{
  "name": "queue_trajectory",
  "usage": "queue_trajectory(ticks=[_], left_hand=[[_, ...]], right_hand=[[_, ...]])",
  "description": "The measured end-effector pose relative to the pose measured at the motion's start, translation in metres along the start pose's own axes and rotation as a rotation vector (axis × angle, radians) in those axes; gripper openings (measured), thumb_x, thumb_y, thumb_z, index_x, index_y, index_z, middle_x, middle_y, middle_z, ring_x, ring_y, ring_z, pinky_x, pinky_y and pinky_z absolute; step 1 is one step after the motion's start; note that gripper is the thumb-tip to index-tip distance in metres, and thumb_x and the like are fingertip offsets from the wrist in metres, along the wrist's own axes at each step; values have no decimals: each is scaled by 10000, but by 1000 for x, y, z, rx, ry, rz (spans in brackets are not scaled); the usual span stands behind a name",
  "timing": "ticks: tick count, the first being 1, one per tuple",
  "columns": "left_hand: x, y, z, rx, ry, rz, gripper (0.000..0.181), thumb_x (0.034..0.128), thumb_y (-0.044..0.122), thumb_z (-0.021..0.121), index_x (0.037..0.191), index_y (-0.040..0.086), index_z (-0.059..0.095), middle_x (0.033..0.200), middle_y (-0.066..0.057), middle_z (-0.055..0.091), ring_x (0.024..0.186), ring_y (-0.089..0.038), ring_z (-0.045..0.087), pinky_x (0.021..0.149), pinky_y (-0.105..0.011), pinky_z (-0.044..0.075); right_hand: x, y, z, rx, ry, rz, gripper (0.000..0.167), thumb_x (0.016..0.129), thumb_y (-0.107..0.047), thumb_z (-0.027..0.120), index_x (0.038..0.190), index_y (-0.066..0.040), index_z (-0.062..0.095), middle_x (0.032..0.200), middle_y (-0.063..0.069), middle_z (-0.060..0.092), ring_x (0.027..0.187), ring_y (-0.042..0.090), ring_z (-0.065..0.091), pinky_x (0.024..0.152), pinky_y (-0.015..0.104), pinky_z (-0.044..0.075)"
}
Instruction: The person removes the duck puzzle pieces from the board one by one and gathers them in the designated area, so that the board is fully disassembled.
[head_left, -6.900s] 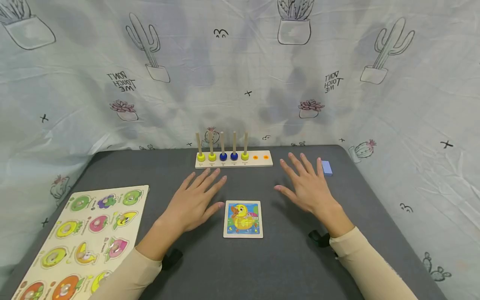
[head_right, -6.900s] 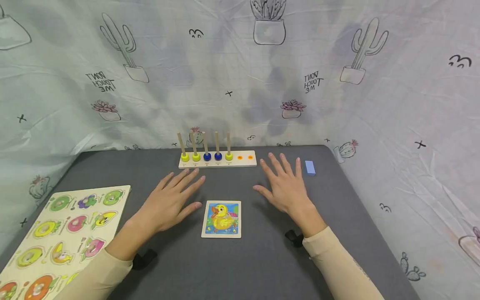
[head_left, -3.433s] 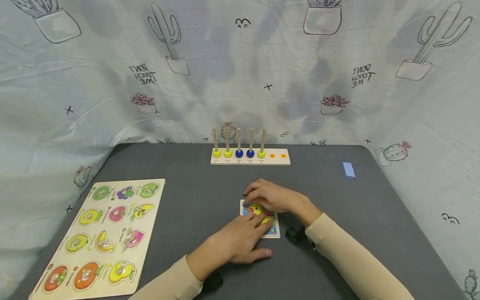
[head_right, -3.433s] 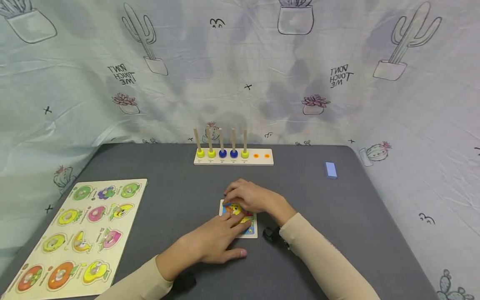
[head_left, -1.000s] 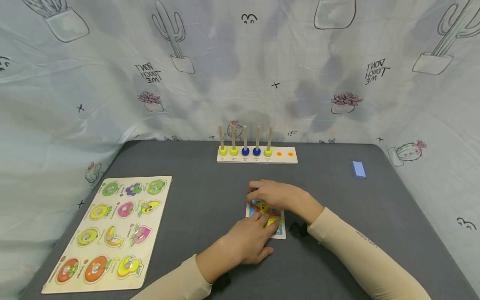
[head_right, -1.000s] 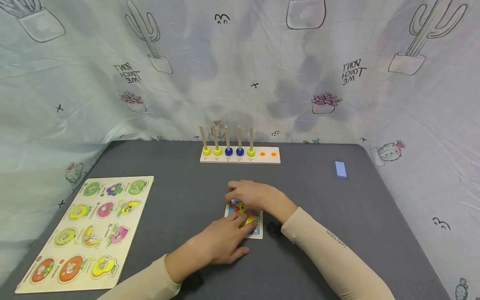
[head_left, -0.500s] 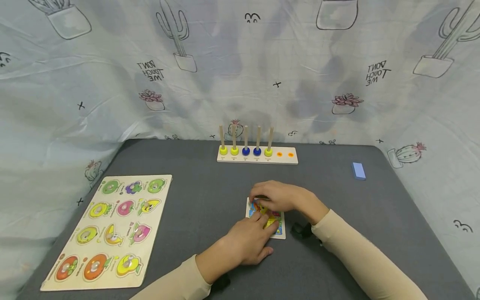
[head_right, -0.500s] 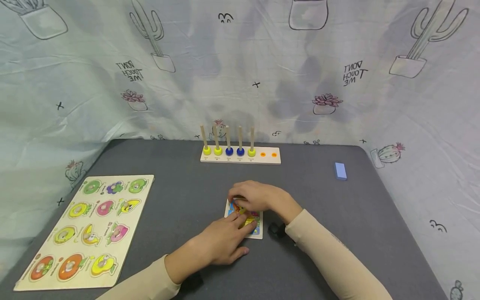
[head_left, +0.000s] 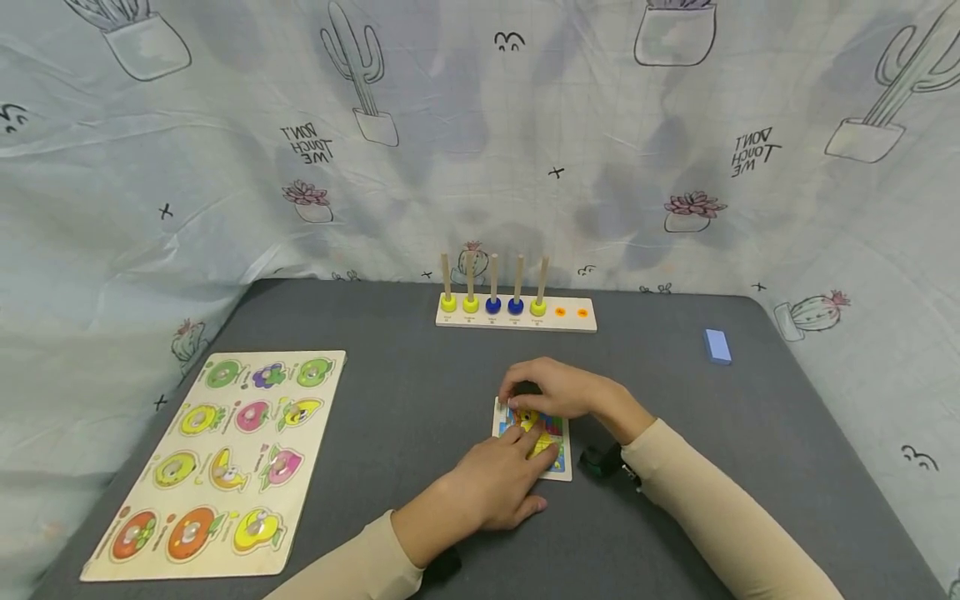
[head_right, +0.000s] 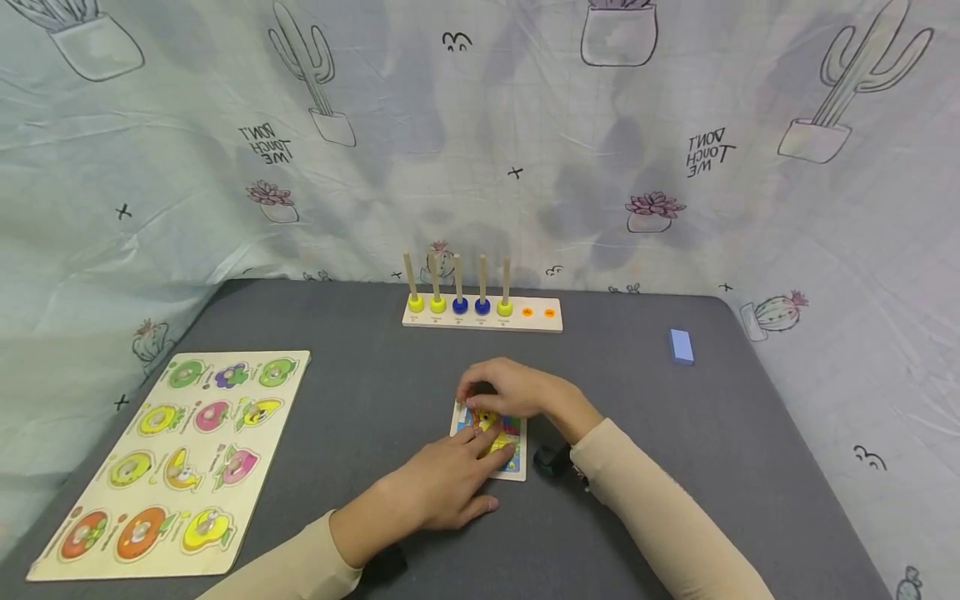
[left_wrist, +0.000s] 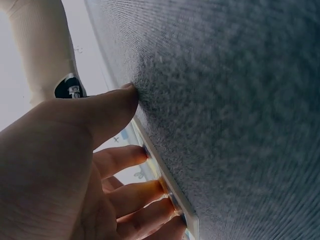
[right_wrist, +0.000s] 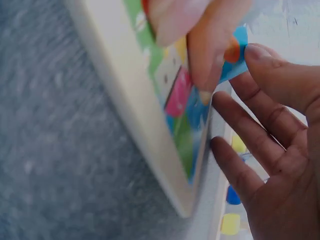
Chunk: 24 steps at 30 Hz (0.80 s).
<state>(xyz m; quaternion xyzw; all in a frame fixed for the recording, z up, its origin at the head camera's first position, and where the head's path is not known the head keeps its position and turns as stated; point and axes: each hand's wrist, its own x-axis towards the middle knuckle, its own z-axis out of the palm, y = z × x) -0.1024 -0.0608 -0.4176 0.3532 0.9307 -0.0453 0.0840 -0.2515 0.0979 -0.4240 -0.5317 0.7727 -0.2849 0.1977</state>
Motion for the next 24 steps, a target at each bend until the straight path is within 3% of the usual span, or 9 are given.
queue_trajectory(ticks=[6,15,24], left_hand=[[0,-1,0,-8,-11,-2,688,999,587,560,1574,238,414,1641,-70,367,1421,-235,433,1052,-366,502],[-1,-3,-2,-42,-17,12,691,1001,583,560,1582,244,402,1648,-61,348,1437,-230,399,1086,-381,473],[3,-1,-7,-42,-52,10,737,964,593,617,1572,230,410,1657,-95,328,1429,-250,395,1092,-391,461]], right_hand=[[1,12,-1,89,-4,19,160,1022,-163,650,1143,-156,756,1126,-59,719,1035,114,667,945,342,538],[9,16,-5,223,-50,-4,123,1004,-124,667,1076,-112,767,1030,0,727,905,228,678,860,378,565],[12,21,-11,246,-67,4,110,1014,-144,661,1038,-136,768,978,-10,731,880,189,669,839,352,560]])
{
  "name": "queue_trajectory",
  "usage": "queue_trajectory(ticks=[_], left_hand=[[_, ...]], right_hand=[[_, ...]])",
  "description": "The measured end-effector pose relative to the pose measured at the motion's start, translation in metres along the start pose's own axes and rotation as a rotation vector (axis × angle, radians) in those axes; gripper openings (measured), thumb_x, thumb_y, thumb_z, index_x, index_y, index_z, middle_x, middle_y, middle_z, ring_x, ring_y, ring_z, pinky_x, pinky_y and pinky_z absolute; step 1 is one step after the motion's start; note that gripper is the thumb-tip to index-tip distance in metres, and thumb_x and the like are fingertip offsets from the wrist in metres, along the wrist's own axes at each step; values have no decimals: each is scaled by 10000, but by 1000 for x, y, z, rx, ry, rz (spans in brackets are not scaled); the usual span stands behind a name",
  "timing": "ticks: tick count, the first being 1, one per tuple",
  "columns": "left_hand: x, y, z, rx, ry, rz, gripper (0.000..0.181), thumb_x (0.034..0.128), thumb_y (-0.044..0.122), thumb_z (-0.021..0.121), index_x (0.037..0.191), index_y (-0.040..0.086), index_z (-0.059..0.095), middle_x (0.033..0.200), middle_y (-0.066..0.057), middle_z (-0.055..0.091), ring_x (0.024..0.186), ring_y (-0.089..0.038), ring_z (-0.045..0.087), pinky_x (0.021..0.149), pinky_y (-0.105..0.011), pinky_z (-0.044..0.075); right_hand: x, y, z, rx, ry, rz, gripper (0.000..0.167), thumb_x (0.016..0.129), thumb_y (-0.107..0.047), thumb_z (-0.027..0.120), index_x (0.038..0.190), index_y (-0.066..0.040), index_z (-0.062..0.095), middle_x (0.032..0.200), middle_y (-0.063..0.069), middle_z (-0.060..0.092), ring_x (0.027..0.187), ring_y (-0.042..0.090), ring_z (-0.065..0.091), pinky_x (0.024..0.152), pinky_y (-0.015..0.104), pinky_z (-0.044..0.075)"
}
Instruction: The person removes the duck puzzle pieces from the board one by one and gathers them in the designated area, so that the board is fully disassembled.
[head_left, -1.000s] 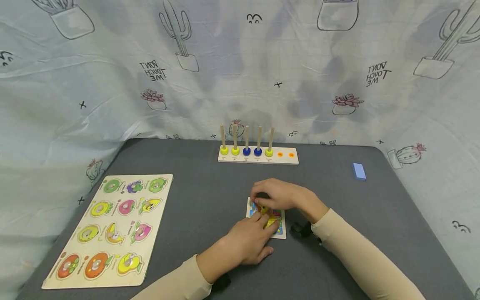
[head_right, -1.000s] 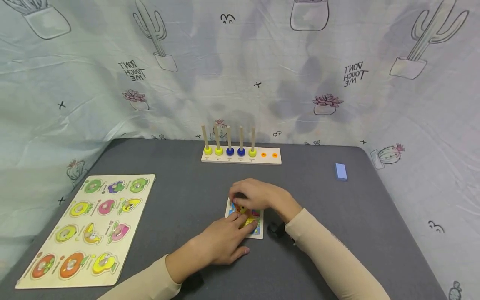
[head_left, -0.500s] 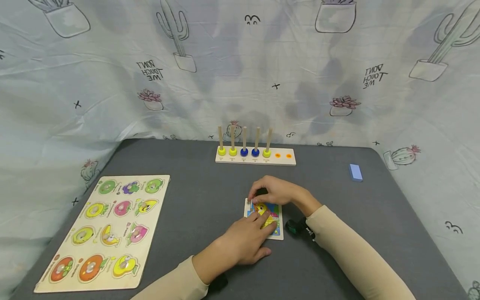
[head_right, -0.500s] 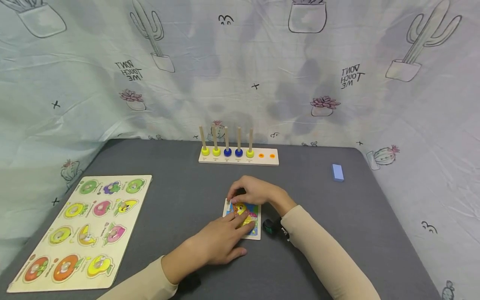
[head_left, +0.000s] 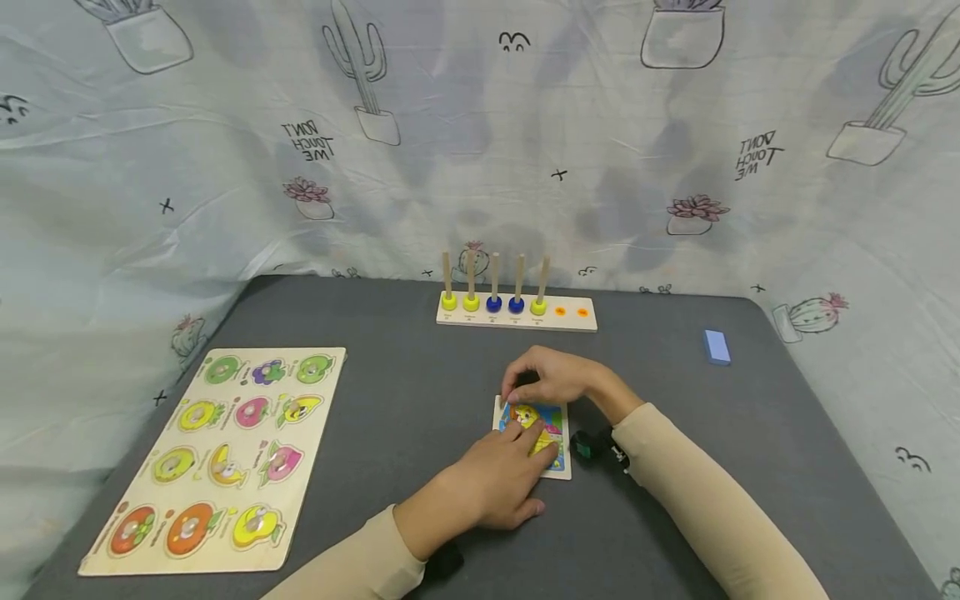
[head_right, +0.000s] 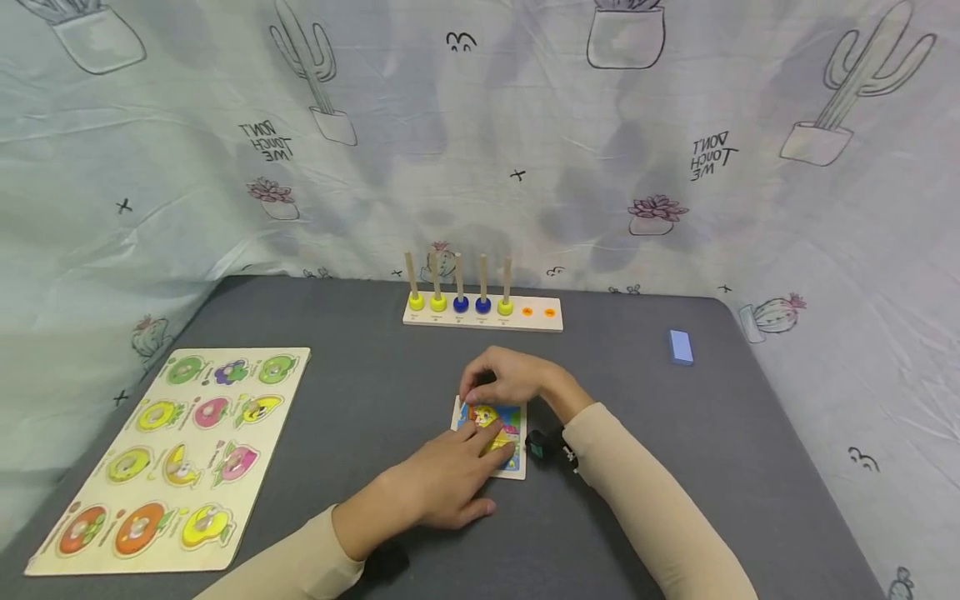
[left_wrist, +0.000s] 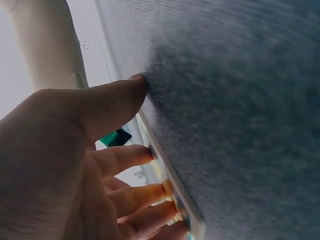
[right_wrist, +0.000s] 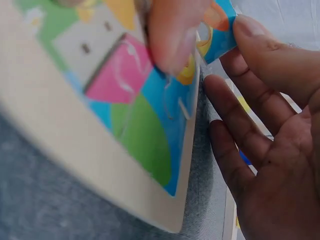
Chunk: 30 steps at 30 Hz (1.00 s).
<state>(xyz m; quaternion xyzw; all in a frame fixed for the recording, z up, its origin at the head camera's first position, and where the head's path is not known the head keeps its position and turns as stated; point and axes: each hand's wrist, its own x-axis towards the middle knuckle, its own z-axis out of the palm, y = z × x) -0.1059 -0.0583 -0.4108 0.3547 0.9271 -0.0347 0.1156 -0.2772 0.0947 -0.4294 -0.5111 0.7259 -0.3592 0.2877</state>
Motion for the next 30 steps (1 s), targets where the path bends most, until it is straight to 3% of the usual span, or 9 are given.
queue_trajectory(ticks=[7,12,18,24,30], left_hand=[[5,4,0,1,-3,20,740,954,595,632,1557,219,427,1641,-112,348,1388,-251,428,1081,-393,460],[2,-1,1,-23,8,4,722,940,597,651,1535,250,436,1625,-109,347,1383,-265,417,1086,-421,446],[2,-5,4,-61,40,16,695,940,585,661,1517,265,442,1613,-118,345,1379,-278,416,1088,-460,446],[3,-6,6,-70,37,12,708,945,588,652,1538,274,428,1620,-107,336,1394,-279,407,1095,-481,443],[1,-6,8,-69,33,6,713,941,602,647,1541,288,423,1617,-100,340,1388,-273,421,1075,-456,452]], right_hand=[[-10,-2,-3,73,77,62,120,1028,-148,635,1058,-138,751,1013,6,728,948,203,692,900,343,555],[-13,-15,-9,99,146,50,129,1043,-156,610,1084,-125,728,1066,28,719,991,223,701,925,367,555],[-27,-31,-13,171,178,67,146,1051,-88,576,1129,-42,691,1124,97,716,1022,276,709,884,438,590],[-40,-34,-15,103,248,67,232,1050,-123,591,1264,-61,655,1143,108,667,982,234,689,876,403,583],[-52,-34,-14,89,301,54,221,1045,-116,601,1256,-103,665,1013,83,684,828,296,648,765,464,566]])
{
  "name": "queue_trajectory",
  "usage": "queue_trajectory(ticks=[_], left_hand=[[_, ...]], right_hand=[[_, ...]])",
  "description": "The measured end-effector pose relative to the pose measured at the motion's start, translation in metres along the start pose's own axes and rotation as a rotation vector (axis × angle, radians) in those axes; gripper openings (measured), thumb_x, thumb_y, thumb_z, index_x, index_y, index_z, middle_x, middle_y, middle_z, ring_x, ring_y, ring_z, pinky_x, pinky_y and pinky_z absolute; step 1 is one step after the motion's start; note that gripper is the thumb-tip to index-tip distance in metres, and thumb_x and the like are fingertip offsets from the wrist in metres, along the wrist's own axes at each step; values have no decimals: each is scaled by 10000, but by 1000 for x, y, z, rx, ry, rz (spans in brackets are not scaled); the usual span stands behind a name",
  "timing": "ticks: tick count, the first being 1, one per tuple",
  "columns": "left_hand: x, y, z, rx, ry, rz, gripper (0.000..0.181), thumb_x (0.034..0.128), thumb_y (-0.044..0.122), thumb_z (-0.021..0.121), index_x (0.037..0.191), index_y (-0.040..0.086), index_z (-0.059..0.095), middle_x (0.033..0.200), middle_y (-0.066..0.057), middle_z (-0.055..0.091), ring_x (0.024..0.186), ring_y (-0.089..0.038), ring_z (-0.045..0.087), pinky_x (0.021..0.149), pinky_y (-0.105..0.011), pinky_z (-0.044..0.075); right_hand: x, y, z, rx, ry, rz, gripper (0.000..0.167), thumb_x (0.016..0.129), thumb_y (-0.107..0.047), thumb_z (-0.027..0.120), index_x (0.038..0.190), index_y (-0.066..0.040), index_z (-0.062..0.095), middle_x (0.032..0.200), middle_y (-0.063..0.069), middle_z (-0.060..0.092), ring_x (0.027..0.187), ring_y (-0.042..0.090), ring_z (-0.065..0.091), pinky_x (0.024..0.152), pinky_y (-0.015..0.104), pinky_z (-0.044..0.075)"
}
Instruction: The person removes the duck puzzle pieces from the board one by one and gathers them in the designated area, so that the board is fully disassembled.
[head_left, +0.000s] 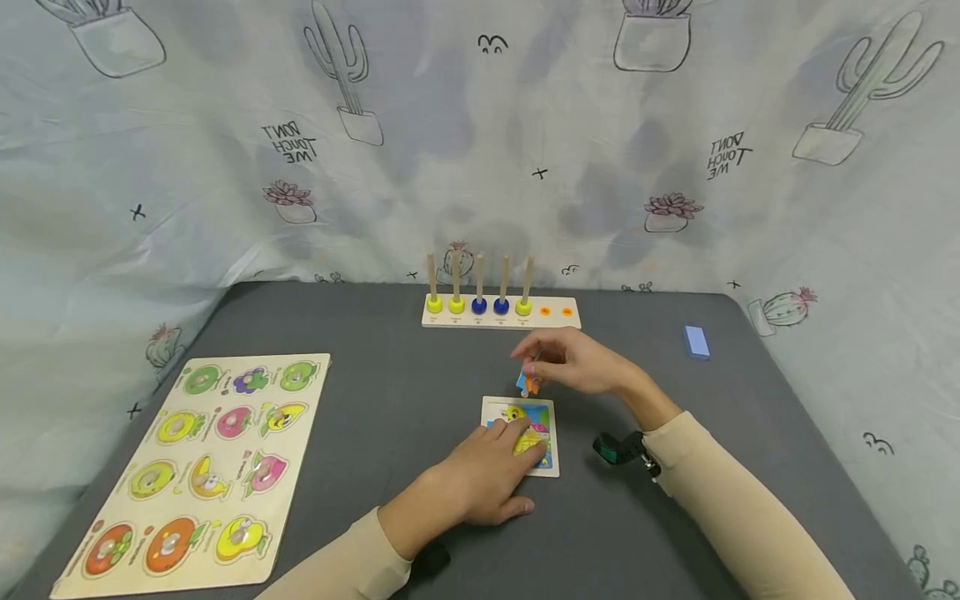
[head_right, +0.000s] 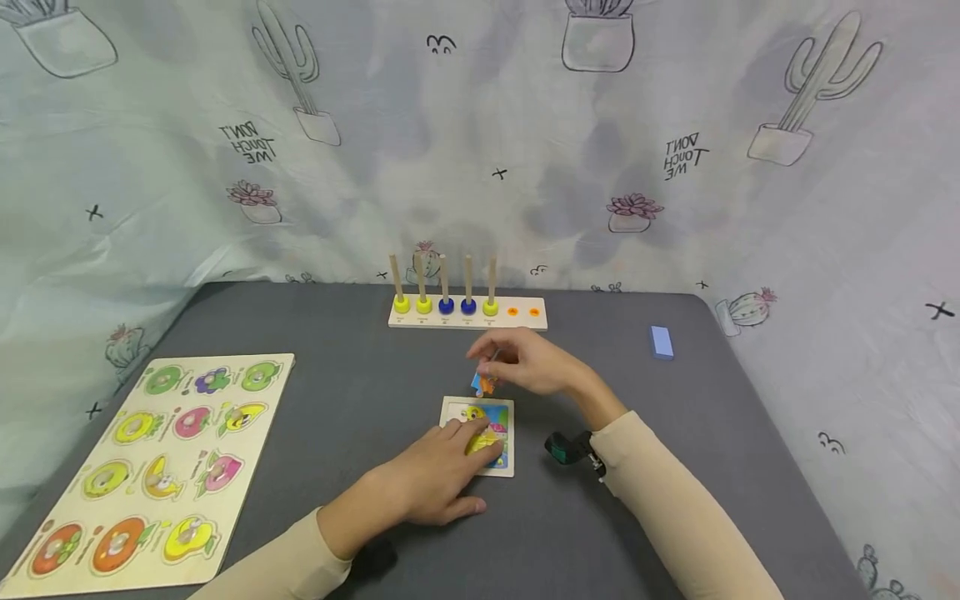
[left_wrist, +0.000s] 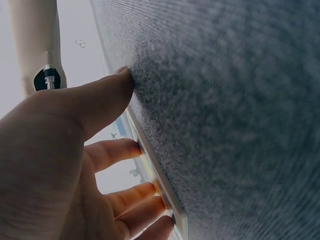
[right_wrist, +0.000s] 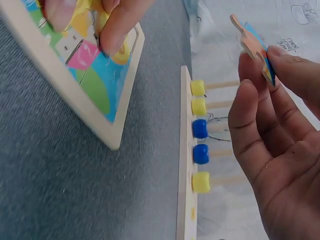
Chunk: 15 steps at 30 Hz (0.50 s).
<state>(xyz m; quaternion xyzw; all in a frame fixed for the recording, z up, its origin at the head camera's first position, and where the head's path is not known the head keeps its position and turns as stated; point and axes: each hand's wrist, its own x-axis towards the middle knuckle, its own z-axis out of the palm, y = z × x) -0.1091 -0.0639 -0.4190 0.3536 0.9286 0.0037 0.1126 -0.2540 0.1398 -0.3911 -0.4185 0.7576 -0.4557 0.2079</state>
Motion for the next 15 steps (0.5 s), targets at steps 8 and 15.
queue_trajectory(ticks=[8,15], left_hand=[[0,1,1,20,13,6,703,937,617,640,1526,293,433,1599,-103,361,1359,-271,442,1058,-434,469],[1,0,-3,17,-3,-4,698,938,615,642,1523,294,438,1602,-100,361,1365,-272,436,1076,-448,457]], right_hand=[[-19,6,-3,-19,60,17,174,1030,-123,631,1185,-136,707,959,42,712,769,373,622,695,344,542],[-31,13,-9,-31,99,5,150,1026,-113,635,1152,-117,718,883,44,702,748,399,614,658,310,518]])
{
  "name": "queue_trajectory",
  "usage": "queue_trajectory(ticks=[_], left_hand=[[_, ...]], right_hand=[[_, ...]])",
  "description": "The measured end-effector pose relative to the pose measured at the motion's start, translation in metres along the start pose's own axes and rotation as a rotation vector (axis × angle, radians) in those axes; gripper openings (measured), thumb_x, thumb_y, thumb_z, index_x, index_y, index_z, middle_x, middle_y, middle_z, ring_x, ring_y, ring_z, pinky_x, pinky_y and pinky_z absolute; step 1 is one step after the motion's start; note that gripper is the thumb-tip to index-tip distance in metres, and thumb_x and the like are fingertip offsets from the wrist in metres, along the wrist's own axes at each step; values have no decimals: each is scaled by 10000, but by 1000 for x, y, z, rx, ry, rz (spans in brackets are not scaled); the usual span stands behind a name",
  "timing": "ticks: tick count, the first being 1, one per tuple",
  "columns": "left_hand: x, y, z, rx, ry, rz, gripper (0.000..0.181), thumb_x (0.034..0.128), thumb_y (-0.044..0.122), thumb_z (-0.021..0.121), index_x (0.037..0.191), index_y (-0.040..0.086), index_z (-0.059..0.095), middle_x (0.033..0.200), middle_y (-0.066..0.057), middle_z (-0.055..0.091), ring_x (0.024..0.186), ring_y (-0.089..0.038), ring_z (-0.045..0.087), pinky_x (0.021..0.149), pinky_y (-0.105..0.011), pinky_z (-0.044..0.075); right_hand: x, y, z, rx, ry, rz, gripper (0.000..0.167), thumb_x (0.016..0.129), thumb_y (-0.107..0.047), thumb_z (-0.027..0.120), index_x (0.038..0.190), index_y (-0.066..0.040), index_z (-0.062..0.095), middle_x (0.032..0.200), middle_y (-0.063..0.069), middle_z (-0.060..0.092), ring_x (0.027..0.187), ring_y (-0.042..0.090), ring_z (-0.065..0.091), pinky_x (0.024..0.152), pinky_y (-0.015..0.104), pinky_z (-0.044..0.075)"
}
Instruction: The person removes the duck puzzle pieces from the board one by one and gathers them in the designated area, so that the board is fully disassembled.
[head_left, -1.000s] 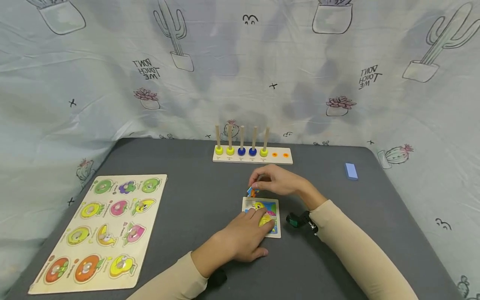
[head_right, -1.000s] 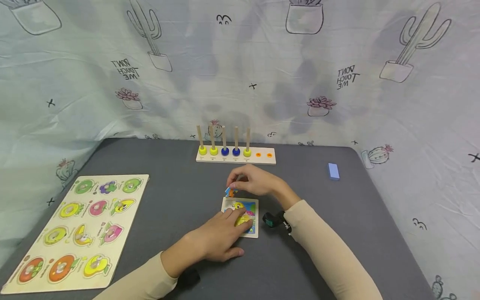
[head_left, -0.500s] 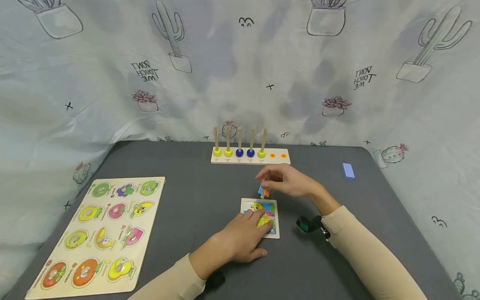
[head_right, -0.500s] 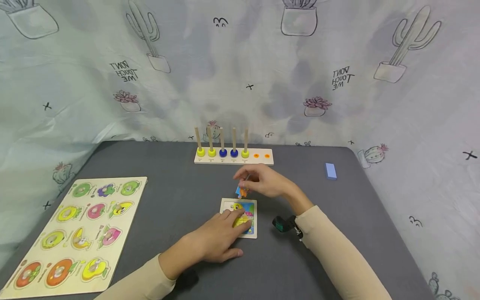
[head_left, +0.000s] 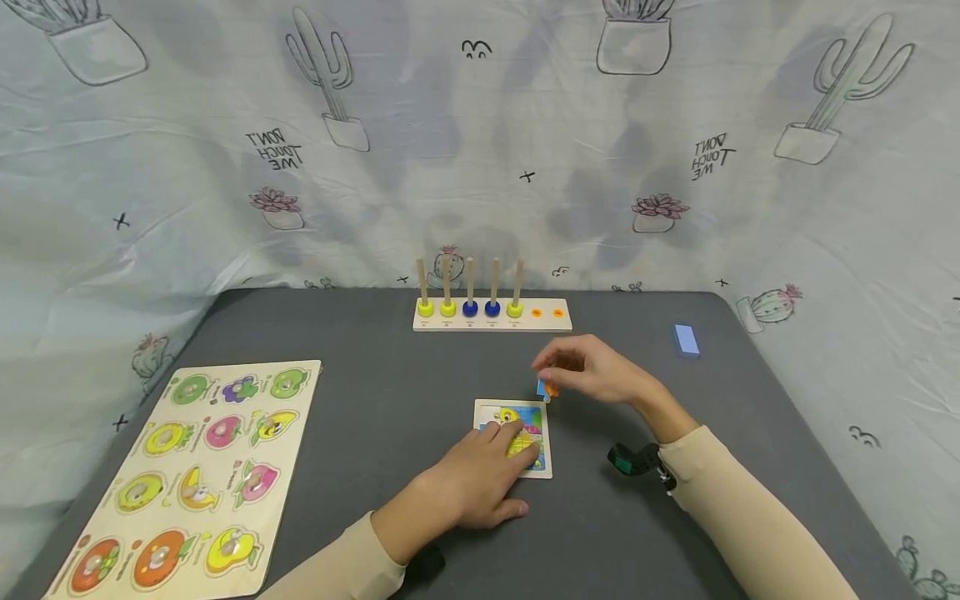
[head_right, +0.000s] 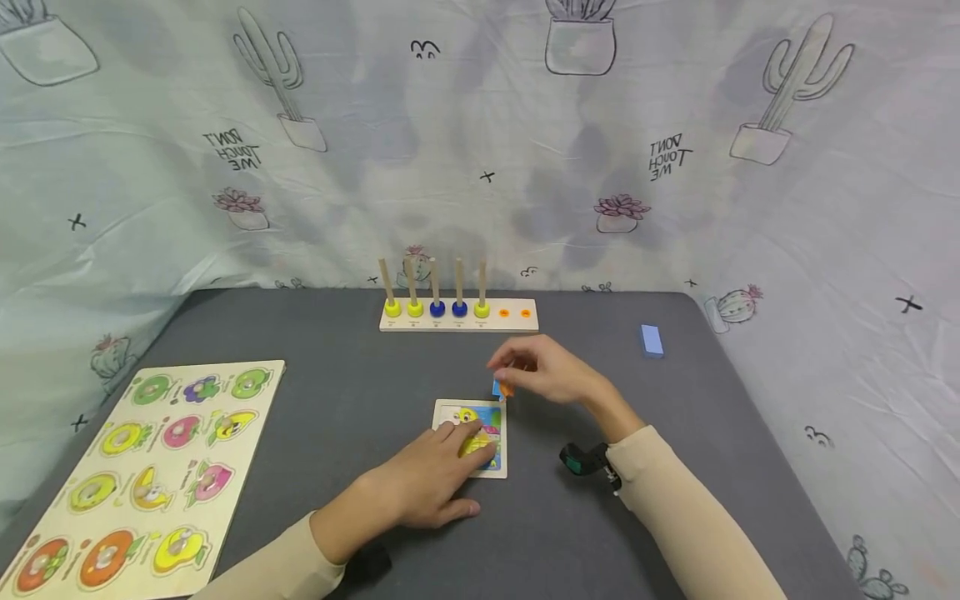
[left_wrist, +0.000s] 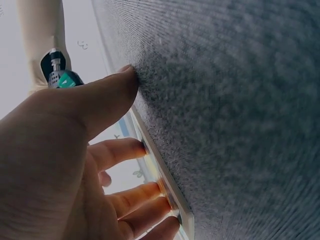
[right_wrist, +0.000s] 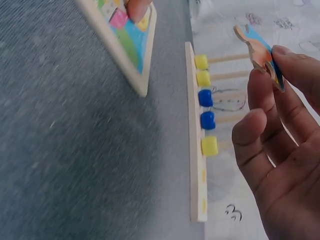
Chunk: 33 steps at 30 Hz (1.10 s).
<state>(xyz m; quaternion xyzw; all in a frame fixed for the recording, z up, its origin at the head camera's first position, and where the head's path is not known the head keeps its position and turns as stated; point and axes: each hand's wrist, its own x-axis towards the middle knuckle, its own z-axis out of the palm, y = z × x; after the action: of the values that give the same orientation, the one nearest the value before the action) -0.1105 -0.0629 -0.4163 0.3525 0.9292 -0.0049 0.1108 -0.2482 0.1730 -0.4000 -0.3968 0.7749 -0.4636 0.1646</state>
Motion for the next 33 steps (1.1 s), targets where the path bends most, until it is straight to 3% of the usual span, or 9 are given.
queue_trajectory(ticks=[4,10,20,33], left_hand=[[0,0,-1,-1,1,7,704,941,616,637,1528,283,437,1605,-100,351,1366,-270,431,1077,-446,456],[0,-2,-1,-2,3,12,708,944,616,631,1533,279,432,1607,-101,350,1363,-272,434,1086,-453,449],[2,-3,-1,-31,-22,17,727,960,622,602,1566,271,408,1632,-107,321,1409,-286,412,1104,-491,435],[1,-2,1,-30,-9,16,722,963,609,607,1567,269,406,1632,-104,321,1395,-277,426,1104,-482,433]], right_hand=[[-9,3,-2,10,19,9,137,1022,-95,636,1130,-80,719,858,51,688,731,396,589,650,303,509],[-19,9,-4,16,37,15,132,1013,-94,650,1076,8,705,821,52,669,692,280,584,617,309,510],[-35,21,-10,-19,62,69,119,1020,-137,651,1064,-51,720,826,39,647,680,158,563,608,301,501],[-47,42,-10,-42,47,96,96,1016,-120,652,1042,-69,729,809,68,645,669,135,555,600,283,486]])
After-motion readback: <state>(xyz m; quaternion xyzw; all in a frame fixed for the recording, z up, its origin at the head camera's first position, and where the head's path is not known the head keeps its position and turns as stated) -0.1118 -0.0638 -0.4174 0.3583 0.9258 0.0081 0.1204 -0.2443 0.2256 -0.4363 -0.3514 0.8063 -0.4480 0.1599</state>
